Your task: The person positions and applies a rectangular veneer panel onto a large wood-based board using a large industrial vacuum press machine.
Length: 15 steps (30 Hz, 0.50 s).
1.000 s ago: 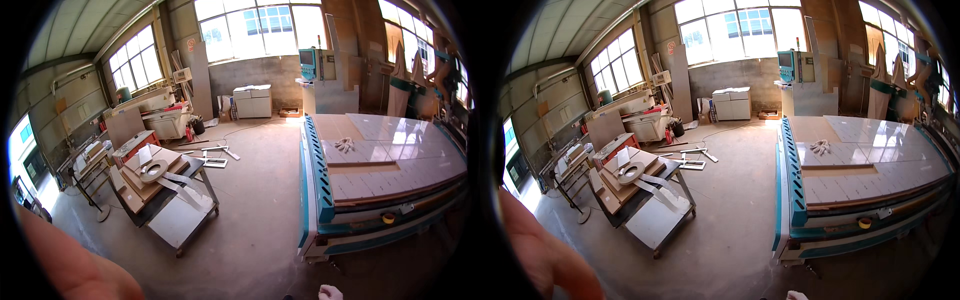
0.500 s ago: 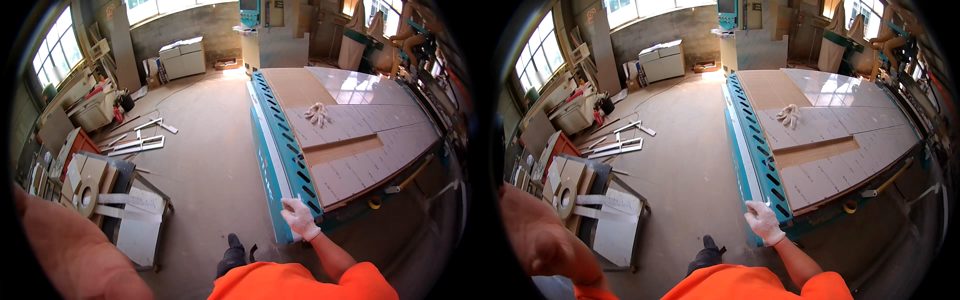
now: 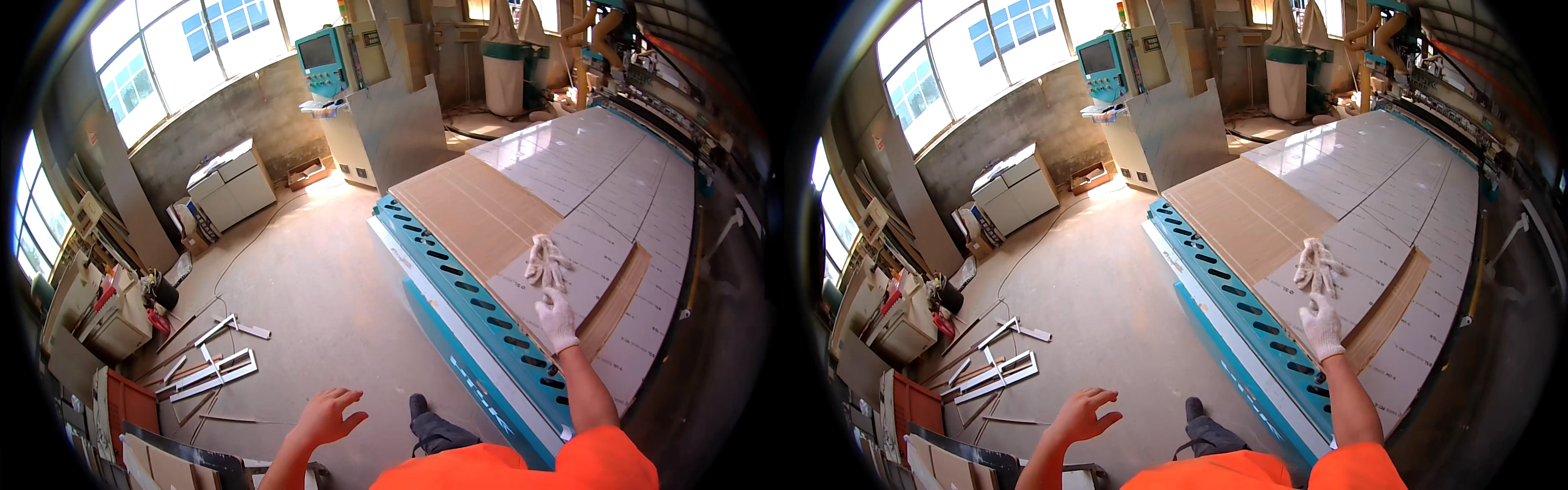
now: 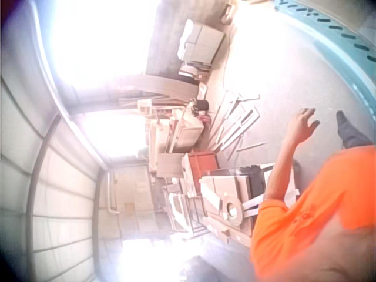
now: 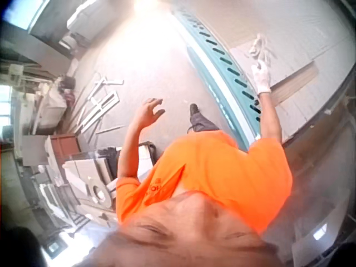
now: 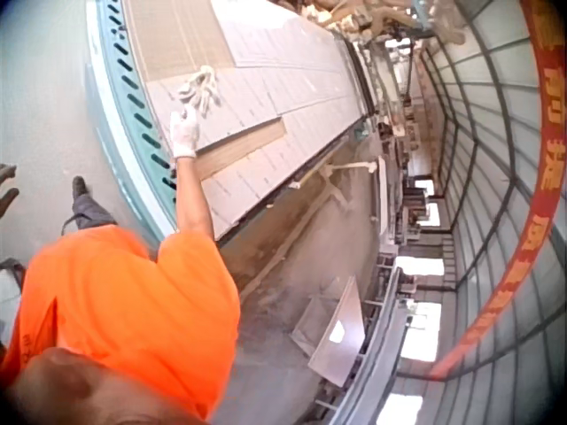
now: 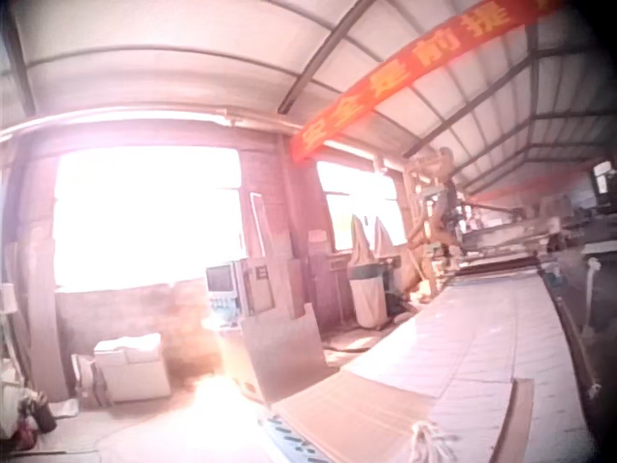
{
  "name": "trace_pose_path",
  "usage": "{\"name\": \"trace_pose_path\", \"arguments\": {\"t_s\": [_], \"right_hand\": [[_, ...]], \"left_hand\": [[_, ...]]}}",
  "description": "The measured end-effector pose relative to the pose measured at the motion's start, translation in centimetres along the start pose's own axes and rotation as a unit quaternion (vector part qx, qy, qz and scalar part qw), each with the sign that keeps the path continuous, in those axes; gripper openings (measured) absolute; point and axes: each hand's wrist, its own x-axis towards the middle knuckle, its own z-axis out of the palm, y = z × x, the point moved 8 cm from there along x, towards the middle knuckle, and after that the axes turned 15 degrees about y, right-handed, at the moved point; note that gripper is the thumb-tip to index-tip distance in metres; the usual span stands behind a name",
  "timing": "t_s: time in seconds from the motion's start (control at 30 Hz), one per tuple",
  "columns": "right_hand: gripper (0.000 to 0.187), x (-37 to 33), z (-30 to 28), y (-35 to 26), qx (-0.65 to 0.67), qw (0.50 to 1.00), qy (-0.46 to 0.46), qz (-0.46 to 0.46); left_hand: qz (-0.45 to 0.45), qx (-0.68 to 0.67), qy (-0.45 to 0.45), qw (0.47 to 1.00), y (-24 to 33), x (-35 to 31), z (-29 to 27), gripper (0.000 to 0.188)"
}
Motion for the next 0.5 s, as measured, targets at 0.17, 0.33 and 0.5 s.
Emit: {"name": "trace_pose_path", "arguments": {"t_s": [0.17,0.33,0.5], "right_hand": [[0.042,5.0,13.4,-2.6,0.018,0.999,0.023,0.018],[0.04,9.4,23.7,-11.7,-0.027,0.999,-0.023,-0.031],[0.046,16.3,26.8,-8.0,-0.092,0.995,0.037,-0.013]], "left_hand": [[-0.252,-0.01,0.01,0.968,-20.1,-0.4,-1.1,0.041],[-0.402,-0.149,0.063,0.901,-35.4,1.5,-1.1,0.048],[-0.345,-0.172,0.064,0.92,-44.9,20.8,0.2,0.047]]}}
